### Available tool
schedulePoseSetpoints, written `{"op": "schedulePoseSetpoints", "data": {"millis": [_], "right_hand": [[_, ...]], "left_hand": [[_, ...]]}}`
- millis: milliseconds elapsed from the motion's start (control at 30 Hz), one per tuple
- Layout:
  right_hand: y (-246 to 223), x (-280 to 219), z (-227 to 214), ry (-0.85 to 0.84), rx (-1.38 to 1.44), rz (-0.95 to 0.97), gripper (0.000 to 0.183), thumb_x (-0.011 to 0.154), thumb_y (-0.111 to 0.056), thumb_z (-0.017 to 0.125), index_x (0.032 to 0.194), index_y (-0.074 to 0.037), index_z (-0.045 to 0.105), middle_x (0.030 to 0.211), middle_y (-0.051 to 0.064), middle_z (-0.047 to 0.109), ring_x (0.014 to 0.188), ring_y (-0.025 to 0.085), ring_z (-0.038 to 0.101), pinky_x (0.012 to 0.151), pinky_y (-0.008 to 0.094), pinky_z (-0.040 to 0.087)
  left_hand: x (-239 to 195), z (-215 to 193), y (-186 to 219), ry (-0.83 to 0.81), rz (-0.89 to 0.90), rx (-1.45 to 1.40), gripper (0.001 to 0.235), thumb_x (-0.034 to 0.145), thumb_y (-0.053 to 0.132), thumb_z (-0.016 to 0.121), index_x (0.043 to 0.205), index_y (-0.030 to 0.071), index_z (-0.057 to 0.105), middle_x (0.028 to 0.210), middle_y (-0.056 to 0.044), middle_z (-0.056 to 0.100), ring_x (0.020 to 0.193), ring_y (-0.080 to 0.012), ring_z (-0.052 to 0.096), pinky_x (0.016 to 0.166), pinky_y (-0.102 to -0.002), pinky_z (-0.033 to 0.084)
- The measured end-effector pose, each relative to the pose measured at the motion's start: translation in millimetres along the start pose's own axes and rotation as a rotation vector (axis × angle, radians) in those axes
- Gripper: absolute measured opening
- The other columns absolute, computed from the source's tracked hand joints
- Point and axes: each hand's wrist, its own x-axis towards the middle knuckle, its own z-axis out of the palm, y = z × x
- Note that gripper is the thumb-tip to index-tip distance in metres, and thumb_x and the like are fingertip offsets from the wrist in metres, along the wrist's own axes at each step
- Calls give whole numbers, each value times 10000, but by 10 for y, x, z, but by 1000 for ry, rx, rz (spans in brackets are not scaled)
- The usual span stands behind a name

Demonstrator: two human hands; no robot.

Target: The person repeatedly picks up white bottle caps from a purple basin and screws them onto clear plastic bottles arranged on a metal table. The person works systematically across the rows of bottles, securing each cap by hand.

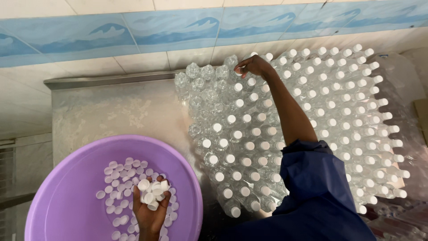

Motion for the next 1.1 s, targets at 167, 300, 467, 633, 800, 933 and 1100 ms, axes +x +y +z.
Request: {"op": "schedulePoseSetpoints", "data": {"millis": [167, 300, 467, 633, 800, 933, 1100], "right_hand": [[96, 99, 37, 14, -87, -38, 221, 1012, -183, 772, 1208, -232, 860, 979, 0, 843, 982, 77, 777, 892, 294, 528], [-166, -264, 297, 61, -396, -15, 300, 1059, -490, 630, 1239, -345, 822, 917, -50, 815, 1193, 227, 693, 1215, 623, 138], [-910, -1376, 1350, 189, -207, -590, 277, 1081, -270, 646, 1307, -158, 762, 1454, 170, 711, 1430, 405, 556, 1184, 620, 317], [-1638, -2881, 2308, -409, -262, -1001, 466, 1031, -373, 692, 1446, -164, 658, 1396, 107, 694, 1293, 287, 613, 1130, 483, 465], [-1450, -2881, 2949, -260, -584, -1147, 273, 986, -171, 774, 1248, -117, 719, 1131, 99, 642, 1009, 297, 570, 784, 446, 490], [-1487, -2853, 2855, -446, -306, -948, 228, 1051, -138, 638, 1248, -76, 734, 1130, 102, 676, 1051, 304, 644, 801, 431, 532], [-1559, -2858, 2581, -597, -56, -816, 333, 1128, -98, 511, 1389, -177, 703, 1225, 65, 677, 1040, 238, 696, 850, 376, 535]], "left_hand": [[-1, -26, -23, -60, -22, -6, 476, 1098, 459, 677, 1346, 52, 668, 1373, -219, 590, 1297, -373, 577, 909, -448, 602], [-77, 224, -101, -145, -59, -5, 469, 1074, 441, 694, 1355, 73, 622, 1323, -172, 621, 1280, -338, 592, 885, -425, 616], [-81, 365, -155, -4, -155, 53, 485, 1004, 446, 736, 1310, 75, 673, 1245, -175, 662, 1215, -323, 610, 812, -431, 586], [-64, 267, -280, 73, -145, 93, 434, 1035, 409, 697, 1349, 110, 675, 1199, -127, 713, 1157, -290, 660, 870, -488, 596], [-106, 205, -355, 195, -146, 88, 412, 1026, 349, 676, 1374, 131, 642, 1370, -79, 714, 1318, -299, 651, 1026, -560, 552], [-126, 156, -368, 211, -156, 78, 351, 1018, 330, 725, 1305, 134, 673, 1244, -53, 752, 1181, -264, 697, 904, -518, 594], [-124, 279, -324, 181, -128, 121, 367, 1017, 356, 716, 1334, 178, 667, 1264, -38, 715, 1167, -234, 653, 820, -472, 558]]}}
